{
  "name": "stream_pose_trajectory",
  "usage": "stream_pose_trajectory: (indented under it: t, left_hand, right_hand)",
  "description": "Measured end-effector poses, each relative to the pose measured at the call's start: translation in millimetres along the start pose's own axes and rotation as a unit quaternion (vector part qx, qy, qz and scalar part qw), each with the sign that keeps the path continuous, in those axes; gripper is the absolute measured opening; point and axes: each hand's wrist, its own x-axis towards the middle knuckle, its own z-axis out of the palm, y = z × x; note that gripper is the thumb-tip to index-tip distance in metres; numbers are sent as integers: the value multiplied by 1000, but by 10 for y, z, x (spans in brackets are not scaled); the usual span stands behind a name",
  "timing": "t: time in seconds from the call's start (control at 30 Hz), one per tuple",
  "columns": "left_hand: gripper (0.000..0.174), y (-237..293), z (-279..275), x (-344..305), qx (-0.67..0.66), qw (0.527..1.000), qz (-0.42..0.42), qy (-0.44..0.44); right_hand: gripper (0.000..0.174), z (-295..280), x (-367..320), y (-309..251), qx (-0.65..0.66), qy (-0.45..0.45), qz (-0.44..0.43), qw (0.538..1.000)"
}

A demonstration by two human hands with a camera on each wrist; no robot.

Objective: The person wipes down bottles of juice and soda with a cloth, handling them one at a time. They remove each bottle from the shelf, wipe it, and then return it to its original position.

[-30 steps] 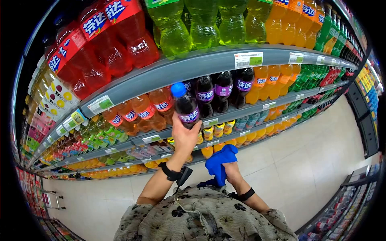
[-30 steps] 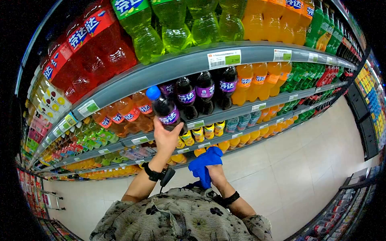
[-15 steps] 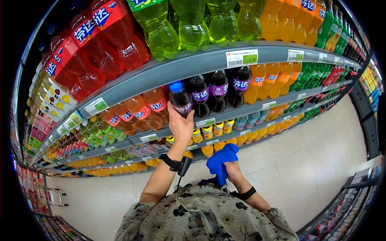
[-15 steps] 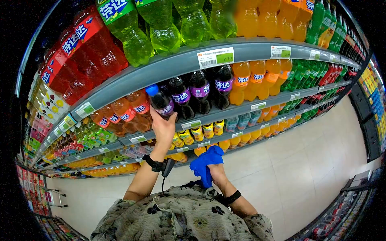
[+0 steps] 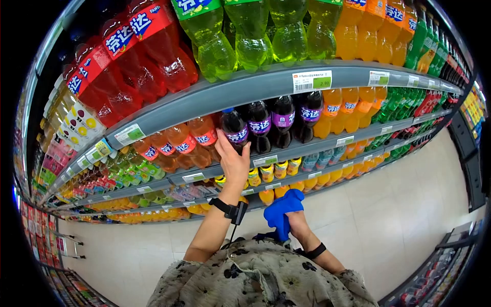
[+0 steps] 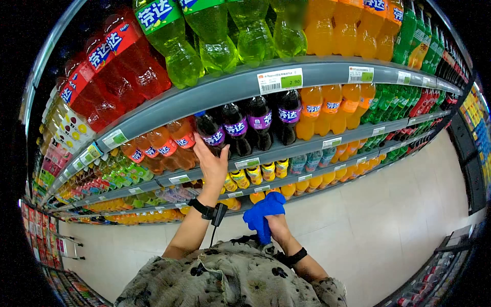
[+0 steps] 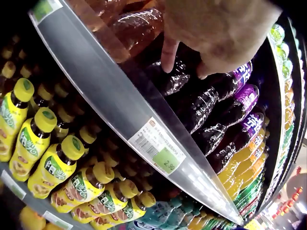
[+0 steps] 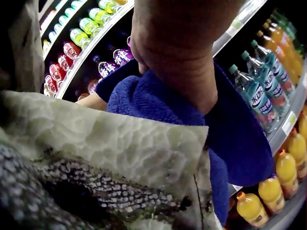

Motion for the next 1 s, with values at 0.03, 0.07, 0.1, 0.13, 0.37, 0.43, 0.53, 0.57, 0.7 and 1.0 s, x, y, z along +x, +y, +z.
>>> stream_pose_trajectory:
  t: [0.03, 0.07, 0.1, 0.13, 0.37, 0.43, 0.53, 0.57, 0.7, 1.0]
  left_hand:
    - [88, 4, 1, -5, 0, 1000, -2, -5]
    - [89, -22, 31, -10, 5, 1000, 16, 12]
    - [89, -26, 35, -11, 4, 1000, 16, 13]
    - [89, -14, 28, -13, 56, 998, 21, 19]
    - [91, -9, 59, -39, 28, 998, -12, 53]
    - [89, -27, 68, -31, 25, 998, -4, 54]
    - [83, -50, 51, -20, 36, 997, 21, 58]
    - [79, -50, 45, -7, 48, 996, 42, 64]
    - [79, -44, 79, -45, 79, 994, 35, 71]
    - [75, 29, -19, -132, 37, 998, 27, 51]
  right_hand:
    - [13, 14, -23, -11, 5, -4, 3, 1000]
    - [13, 17, -27, 3, 6, 5, -1, 1000]
    - [13, -35, -14, 56, 5, 4, -2, 1000]
    - [17, -88, 3, 100, 3, 1, -1, 1000]
    - [24, -200, -21, 110, -12, 26, 11, 1000]
    - [24, -212, -33, 84, -11, 21, 7, 1000]
    - [26, -218, -74, 70, -15, 27, 19, 999]
    - [27, -214, -68, 57, -22, 36, 32, 999]
    - [28, -196, -89, 31, -12, 42, 47, 998]
    - [21, -303, -47, 160, 0, 53, 32, 998]
